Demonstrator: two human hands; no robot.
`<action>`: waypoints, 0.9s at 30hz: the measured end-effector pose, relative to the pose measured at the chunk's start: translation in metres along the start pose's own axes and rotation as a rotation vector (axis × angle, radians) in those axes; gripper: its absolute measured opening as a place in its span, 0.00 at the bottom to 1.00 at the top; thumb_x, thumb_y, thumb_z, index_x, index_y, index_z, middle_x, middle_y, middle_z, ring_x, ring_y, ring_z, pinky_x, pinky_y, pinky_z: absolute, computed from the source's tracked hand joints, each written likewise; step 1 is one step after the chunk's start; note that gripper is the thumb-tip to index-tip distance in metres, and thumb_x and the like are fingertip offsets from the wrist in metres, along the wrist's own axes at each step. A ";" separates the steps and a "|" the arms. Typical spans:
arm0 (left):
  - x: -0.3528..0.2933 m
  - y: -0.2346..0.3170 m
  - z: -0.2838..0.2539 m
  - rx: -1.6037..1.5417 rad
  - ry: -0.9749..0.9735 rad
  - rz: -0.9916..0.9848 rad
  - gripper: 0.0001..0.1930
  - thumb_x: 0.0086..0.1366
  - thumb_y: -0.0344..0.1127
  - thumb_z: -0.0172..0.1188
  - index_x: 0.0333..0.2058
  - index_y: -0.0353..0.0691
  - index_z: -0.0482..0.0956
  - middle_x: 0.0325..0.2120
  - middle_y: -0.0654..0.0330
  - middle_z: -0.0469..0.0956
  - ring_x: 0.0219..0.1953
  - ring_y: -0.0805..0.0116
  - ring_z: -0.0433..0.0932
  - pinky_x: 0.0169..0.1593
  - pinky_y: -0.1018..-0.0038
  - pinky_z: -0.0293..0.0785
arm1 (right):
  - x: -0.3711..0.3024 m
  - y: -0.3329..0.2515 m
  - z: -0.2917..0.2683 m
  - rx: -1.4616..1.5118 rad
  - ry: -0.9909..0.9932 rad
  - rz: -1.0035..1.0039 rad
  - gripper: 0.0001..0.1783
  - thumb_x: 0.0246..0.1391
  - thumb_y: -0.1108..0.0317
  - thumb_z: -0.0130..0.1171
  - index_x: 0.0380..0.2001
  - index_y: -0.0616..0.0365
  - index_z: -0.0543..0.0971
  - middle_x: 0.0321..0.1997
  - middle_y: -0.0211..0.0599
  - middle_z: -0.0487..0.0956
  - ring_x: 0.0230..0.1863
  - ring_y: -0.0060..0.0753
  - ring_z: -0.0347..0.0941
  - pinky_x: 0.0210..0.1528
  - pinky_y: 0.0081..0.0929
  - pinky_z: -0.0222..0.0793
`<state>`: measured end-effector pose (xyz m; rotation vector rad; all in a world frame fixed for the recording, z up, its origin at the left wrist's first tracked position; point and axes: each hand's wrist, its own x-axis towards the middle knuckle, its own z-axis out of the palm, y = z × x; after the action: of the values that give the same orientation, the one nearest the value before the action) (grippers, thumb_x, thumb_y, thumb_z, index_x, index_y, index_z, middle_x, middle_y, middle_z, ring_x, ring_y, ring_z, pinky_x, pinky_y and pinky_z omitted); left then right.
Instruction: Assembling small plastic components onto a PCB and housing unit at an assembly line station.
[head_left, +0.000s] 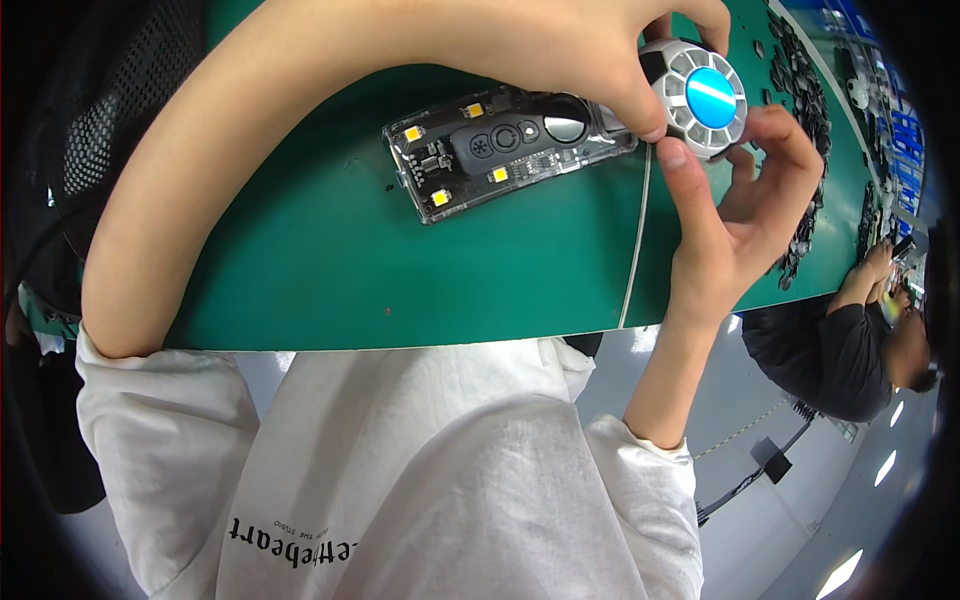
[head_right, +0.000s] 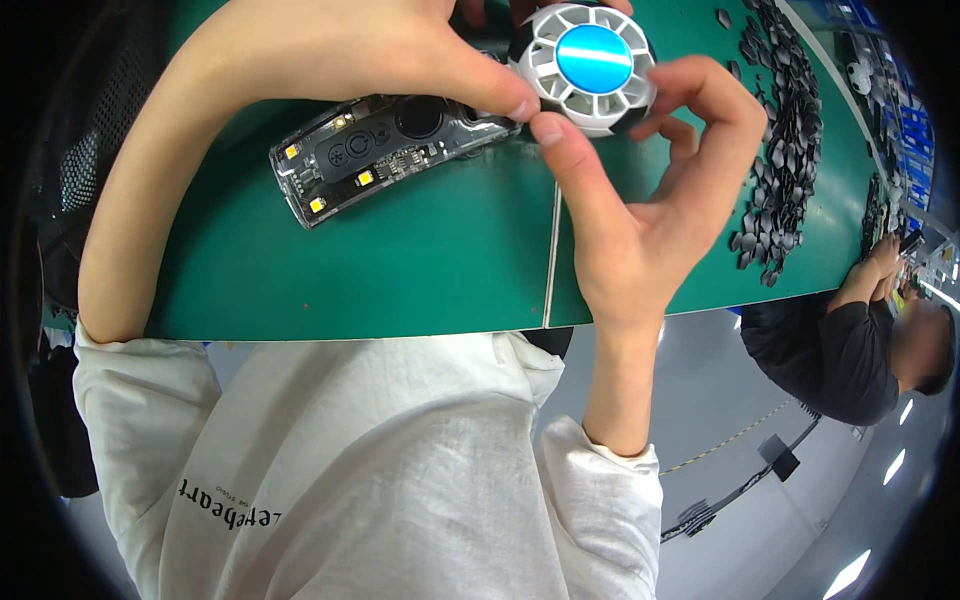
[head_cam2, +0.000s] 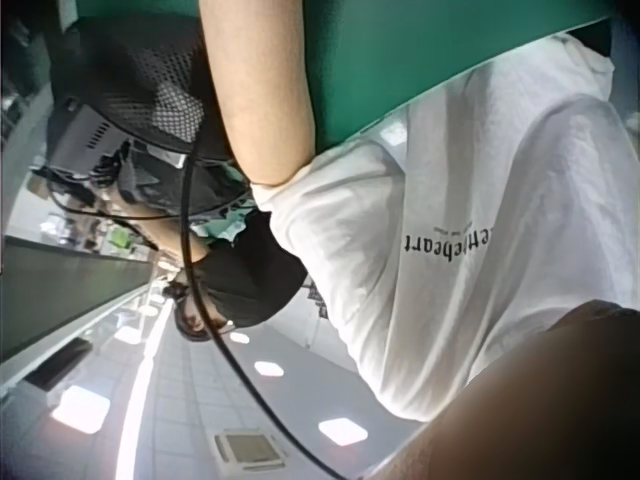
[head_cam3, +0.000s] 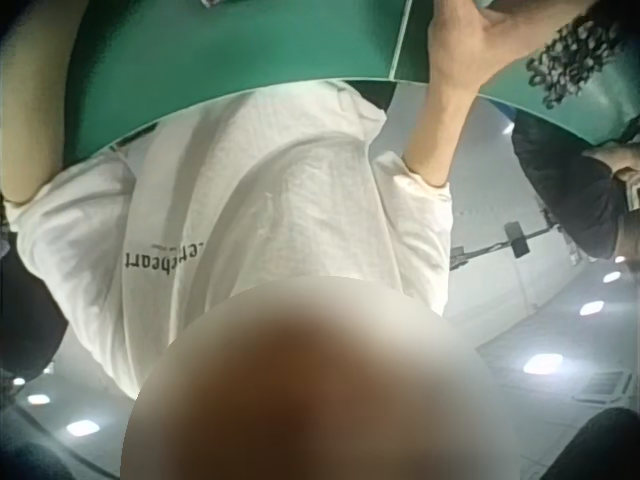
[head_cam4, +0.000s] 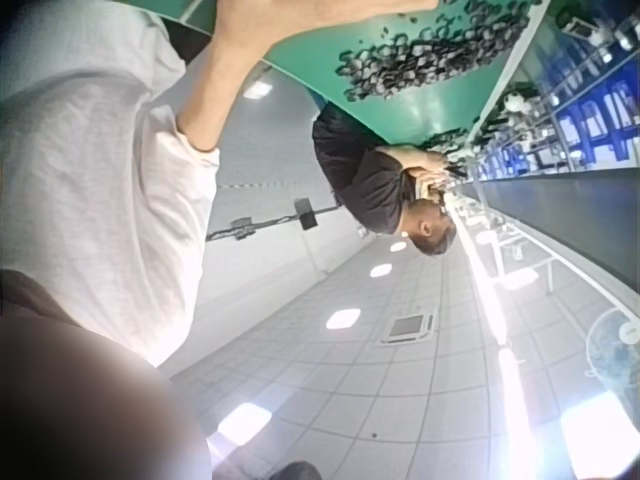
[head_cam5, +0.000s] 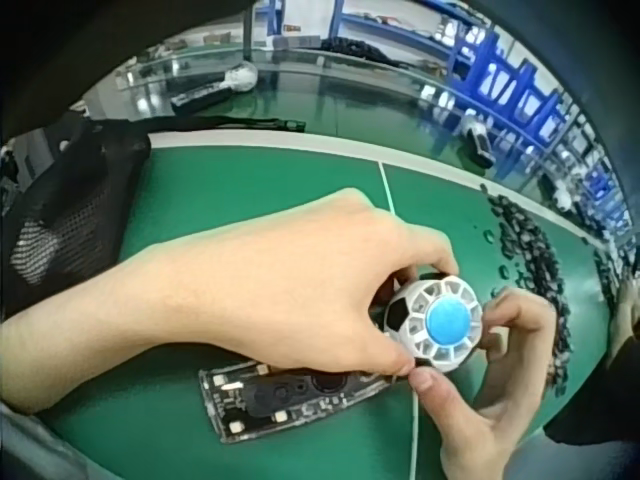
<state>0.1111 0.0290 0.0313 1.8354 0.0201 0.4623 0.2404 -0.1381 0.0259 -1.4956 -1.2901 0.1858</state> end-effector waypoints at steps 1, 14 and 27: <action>0.000 0.002 -0.001 0.020 -0.009 -0.019 0.19 0.52 0.34 0.67 0.41 0.27 0.80 0.31 0.48 0.84 0.25 0.59 0.79 0.33 0.73 0.76 | 0.001 0.000 0.001 0.032 -0.019 0.002 0.31 0.38 0.80 0.69 0.50 0.60 0.76 0.53 0.40 0.73 0.48 0.32 0.70 0.49 0.25 0.67; 0.013 0.018 0.002 0.231 -0.147 -0.072 0.23 0.51 0.35 0.69 0.43 0.26 0.78 0.31 0.47 0.84 0.25 0.57 0.79 0.33 0.73 0.77 | 0.024 -0.001 0.005 0.166 -0.237 0.437 0.46 0.30 0.85 0.57 0.62 0.62 0.65 0.56 0.46 0.73 0.56 0.40 0.71 0.61 0.28 0.65; 0.021 0.011 0.008 0.311 -0.130 -0.395 0.23 0.50 0.34 0.69 0.45 0.27 0.79 0.27 0.49 0.84 0.23 0.58 0.77 0.32 0.74 0.75 | 0.023 0.016 0.008 -0.190 -0.100 0.565 0.30 0.36 0.80 0.63 0.50 0.65 0.76 0.42 0.43 0.79 0.44 0.37 0.75 0.48 0.25 0.70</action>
<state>0.1305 0.0233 0.0458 2.0979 0.3776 0.0618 0.2537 -0.1122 0.0219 -2.0137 -0.9508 0.5207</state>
